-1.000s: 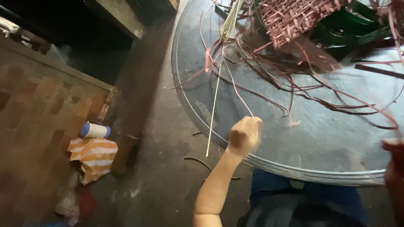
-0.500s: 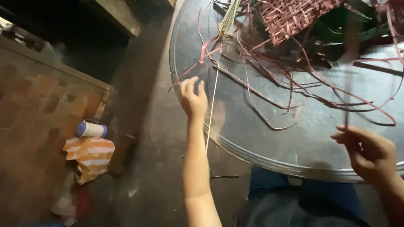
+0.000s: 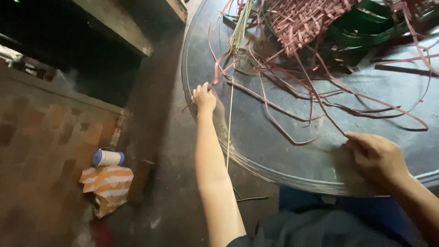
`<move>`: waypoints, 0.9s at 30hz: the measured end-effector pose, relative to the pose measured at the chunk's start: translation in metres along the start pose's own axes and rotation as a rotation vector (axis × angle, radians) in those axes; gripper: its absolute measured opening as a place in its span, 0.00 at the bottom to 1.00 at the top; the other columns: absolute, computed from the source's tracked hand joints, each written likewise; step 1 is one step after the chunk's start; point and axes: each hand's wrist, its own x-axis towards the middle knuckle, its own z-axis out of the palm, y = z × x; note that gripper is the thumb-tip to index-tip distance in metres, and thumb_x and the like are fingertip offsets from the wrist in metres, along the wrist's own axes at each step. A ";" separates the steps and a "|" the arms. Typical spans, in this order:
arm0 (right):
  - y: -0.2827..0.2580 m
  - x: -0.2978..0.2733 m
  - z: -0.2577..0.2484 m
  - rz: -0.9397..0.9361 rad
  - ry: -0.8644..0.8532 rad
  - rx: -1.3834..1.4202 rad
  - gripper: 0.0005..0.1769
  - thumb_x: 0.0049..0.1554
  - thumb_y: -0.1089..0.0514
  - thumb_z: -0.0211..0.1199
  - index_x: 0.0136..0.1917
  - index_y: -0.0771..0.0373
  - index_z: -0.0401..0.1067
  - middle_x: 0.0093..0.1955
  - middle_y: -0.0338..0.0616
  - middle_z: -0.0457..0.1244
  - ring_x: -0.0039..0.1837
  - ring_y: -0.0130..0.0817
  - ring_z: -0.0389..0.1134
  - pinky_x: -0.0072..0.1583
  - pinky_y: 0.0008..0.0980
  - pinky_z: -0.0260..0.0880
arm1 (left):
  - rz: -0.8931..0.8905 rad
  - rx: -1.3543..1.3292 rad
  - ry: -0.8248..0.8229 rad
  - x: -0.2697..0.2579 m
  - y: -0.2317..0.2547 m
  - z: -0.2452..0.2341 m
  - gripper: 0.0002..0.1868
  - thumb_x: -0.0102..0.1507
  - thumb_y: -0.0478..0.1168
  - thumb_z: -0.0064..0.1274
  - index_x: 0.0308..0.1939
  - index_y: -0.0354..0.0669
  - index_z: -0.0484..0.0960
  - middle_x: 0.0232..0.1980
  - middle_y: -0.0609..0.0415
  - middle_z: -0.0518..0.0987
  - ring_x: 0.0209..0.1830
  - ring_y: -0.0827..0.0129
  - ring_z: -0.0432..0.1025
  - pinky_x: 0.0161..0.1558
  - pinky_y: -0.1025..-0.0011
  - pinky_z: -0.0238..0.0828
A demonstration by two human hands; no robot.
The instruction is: Weaving thin plastic strips together to form the sides of a basket on a metal table.
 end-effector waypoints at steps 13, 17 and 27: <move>-0.012 0.004 -0.016 0.084 0.043 0.181 0.11 0.48 0.62 0.54 0.45 0.61 0.72 0.43 0.41 0.65 0.48 0.36 0.65 0.48 0.31 0.63 | 0.106 -0.167 -0.233 -0.052 0.046 -0.110 0.12 0.54 0.48 0.43 0.31 0.49 0.79 0.19 0.58 0.72 0.22 0.69 0.64 0.32 0.74 0.59; -0.023 0.002 -0.025 0.074 0.113 0.256 0.07 0.52 0.64 0.52 0.43 0.65 0.71 0.39 0.44 0.64 0.44 0.36 0.65 0.48 0.32 0.63 | 0.052 -0.595 -0.090 -0.087 0.083 -0.152 0.12 0.56 0.44 0.45 0.32 0.40 0.78 0.18 0.60 0.71 0.20 0.81 0.66 0.27 0.82 0.69; -0.021 -0.006 -0.021 -0.104 0.017 1.013 0.13 0.49 0.69 0.48 0.49 0.67 0.61 0.41 0.47 0.62 0.37 0.27 0.62 0.42 0.20 0.64 | -0.018 -1.635 -0.444 -0.171 0.160 -0.118 0.05 0.62 0.39 0.35 0.42 0.48 0.62 0.37 0.42 0.75 0.31 0.66 0.72 0.29 0.78 0.68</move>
